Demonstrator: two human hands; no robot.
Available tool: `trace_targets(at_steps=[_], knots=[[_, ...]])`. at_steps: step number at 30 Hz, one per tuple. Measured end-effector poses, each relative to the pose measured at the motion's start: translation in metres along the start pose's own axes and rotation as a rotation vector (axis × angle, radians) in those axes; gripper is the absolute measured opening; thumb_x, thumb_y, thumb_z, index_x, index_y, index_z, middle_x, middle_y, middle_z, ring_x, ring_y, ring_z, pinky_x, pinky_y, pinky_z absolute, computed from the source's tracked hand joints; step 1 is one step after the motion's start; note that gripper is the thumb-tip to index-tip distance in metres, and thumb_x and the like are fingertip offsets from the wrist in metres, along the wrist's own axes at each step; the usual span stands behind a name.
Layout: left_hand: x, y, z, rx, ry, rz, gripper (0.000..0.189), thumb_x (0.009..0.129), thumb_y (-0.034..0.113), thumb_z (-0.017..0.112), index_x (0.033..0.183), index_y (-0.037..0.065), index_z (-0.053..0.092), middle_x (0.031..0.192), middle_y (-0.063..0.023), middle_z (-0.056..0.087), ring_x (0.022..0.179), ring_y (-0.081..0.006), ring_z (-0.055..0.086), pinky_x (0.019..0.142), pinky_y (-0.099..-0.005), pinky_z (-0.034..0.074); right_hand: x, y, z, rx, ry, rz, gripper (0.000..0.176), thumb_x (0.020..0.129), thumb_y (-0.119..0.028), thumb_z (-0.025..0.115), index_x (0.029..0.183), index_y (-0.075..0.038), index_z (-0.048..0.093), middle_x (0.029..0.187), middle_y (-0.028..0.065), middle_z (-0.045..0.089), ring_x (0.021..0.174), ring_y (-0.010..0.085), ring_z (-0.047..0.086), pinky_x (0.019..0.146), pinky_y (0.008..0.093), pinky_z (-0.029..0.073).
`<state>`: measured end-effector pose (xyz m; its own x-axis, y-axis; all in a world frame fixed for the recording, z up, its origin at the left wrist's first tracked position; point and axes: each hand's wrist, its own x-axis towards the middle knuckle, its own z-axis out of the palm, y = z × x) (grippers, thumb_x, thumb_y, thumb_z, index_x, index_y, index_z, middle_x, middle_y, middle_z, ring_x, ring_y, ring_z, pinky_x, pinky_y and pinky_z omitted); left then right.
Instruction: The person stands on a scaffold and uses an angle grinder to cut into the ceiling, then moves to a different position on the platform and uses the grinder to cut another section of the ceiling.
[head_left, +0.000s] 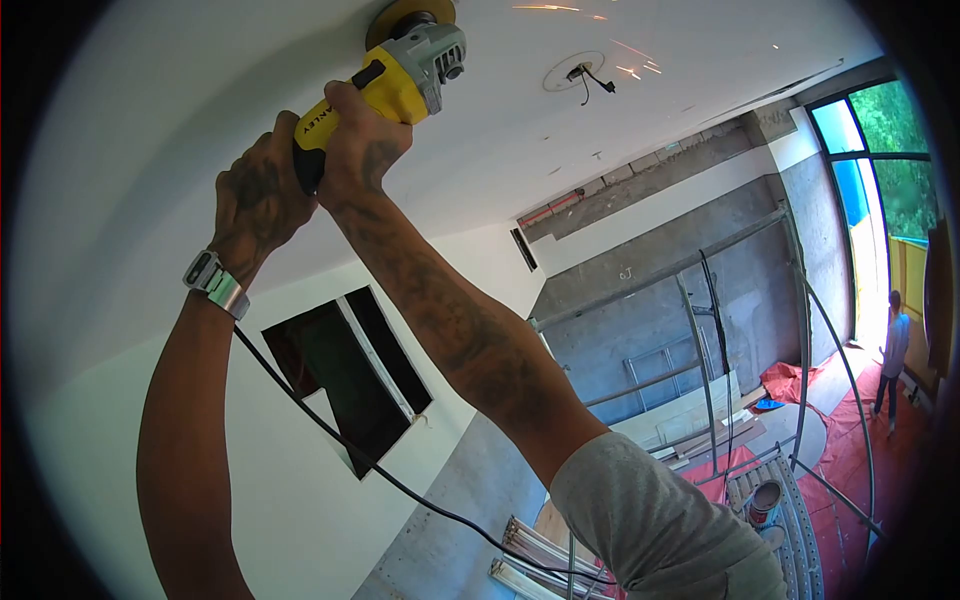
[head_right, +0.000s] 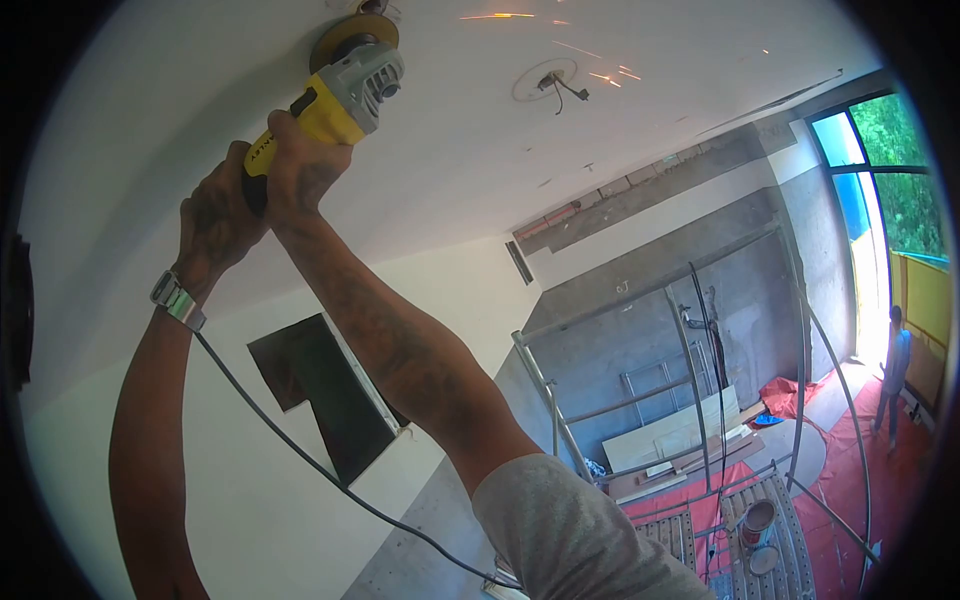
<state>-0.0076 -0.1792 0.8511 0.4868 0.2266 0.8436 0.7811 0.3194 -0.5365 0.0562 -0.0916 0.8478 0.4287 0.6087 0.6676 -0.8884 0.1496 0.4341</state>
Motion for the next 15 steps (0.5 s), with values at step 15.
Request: trace_targets(at_steps=[15], knots=[[-0.003, 0.004, -0.002, -0.014, 0.053, 0.01, 0.038, 0.088, 0.024, 0.076, 0.11, 0.007, 0.05, 0.088, -0.0134, 0.071, 0.08, -0.0344, 0.074, 0.065, -0.0464, 0.059, 0.002, 0.005, 0.0, 0.012, -0.039, -0.015, 0.038, 0.074, -0.006, 0.075, 0.106, -0.002, 0.054, 0.094, 0.0081, 0.06, 0.084, 0.0214, 0.062, 0.079, 0.037, 0.053]])
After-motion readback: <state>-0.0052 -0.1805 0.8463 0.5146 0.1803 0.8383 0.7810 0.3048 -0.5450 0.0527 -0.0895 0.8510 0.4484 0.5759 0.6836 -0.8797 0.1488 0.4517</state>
